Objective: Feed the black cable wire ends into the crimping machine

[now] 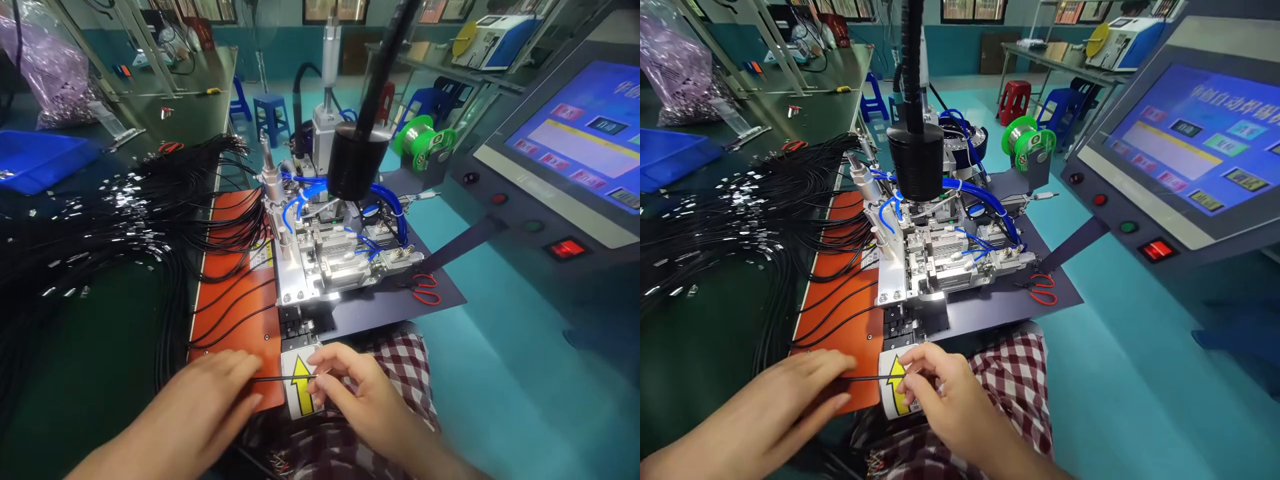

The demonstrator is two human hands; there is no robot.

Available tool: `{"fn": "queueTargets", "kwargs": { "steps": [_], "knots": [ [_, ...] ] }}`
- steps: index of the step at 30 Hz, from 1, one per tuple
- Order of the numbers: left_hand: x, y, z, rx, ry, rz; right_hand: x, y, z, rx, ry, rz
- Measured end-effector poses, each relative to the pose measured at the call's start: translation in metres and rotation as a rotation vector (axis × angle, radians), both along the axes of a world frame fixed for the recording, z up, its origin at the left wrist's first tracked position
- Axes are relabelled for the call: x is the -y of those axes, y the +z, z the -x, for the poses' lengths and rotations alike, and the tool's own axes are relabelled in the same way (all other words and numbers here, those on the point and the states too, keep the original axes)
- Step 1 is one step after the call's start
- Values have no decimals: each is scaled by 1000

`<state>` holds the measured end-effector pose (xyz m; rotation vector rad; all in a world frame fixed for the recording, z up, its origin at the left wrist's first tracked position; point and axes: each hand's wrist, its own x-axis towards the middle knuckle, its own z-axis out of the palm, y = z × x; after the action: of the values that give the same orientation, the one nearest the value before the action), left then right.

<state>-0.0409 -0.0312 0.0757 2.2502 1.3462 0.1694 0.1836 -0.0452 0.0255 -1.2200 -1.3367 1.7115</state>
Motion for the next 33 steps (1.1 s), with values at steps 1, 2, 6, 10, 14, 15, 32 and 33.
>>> {"fn": "queueTargets", "kwargs": {
  "steps": [1,2,6,10,14,15,32,33],
  "knots": [
    [-1,2,-12,44,-21,80,-3,2,0,29,12,-40],
    [-3,4,-23,100,-19,168,-5,4,-1,45,24,-68],
    [-16,-6,-53,336,121,422,-17,6,-14,-35,-21,-5],
    [-30,-22,-53,572,271,541,-23,-4,-22,-129,-127,84],
    [-34,-25,-51,724,357,675,-26,-12,-13,-261,-133,128],
    [-34,-25,-51,754,374,703,-27,-13,-10,-299,-139,145],
    [-23,-37,-49,852,401,734,-22,-22,16,-354,-243,142],
    [-23,-36,-50,830,400,717,-21,-22,17,-338,-248,119]
  ]
}}
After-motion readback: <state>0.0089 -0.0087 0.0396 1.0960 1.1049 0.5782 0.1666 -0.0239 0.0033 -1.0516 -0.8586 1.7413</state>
